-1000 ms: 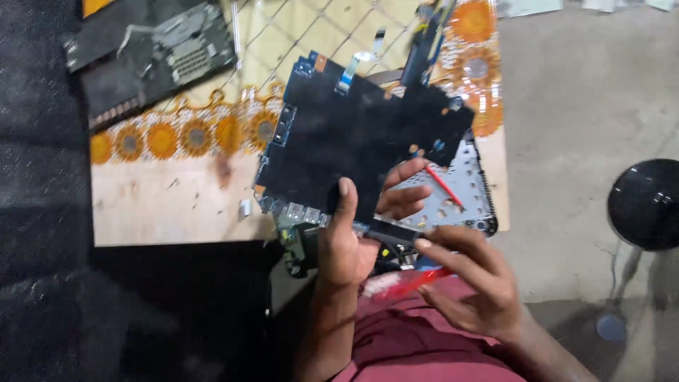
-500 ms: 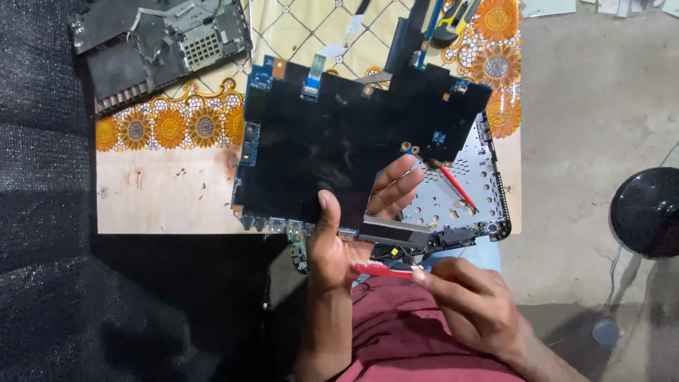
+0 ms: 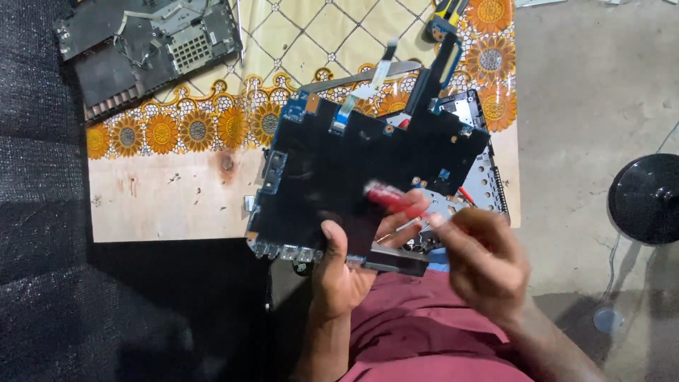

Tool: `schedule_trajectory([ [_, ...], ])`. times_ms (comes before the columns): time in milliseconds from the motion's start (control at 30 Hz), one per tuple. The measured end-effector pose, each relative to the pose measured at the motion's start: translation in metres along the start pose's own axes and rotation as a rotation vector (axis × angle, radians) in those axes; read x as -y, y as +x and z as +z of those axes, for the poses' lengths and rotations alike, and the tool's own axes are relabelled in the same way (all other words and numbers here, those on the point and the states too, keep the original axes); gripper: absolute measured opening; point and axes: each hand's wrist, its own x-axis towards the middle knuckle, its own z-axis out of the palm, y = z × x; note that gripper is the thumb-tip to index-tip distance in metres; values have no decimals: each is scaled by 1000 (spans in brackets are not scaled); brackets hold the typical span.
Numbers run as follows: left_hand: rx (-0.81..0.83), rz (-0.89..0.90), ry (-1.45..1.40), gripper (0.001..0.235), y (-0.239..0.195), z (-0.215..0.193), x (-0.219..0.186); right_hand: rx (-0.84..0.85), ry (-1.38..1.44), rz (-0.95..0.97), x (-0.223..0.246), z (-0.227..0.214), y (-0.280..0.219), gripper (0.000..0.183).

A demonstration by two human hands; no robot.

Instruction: The person uses a screwdriver to unscrew and remove the battery from a disassembled laptop motherboard. They then use a red toothbrush to brush dust off the motherboard and the laptop chassis.

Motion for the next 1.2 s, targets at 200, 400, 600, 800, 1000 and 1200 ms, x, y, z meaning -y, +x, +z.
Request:
schedule_trajectory([
  [200,12,95,145,92,-4,3,-9,-67,-28,90,-22,-10,-10,29],
  [400,46,77,78,89,-4,2,-8,181,55,-79,4,-1,-20,32],
  [600,-7,101,141,92,-11,1,-10,-161,-250,151,-53,-29,-19,23],
  [800,-49,-59,-141,96,-20,-17,0,-203,-206,206,-53,-42,-35,35],
  [1000,-122,-31,-407,94,-23,-26,8,-112,-101,-50,-34,-14,-37,27],
  [1200,-85,58,-256,75,-29,-30,-4,-275,-205,248,-102,-61,-48,24],
])
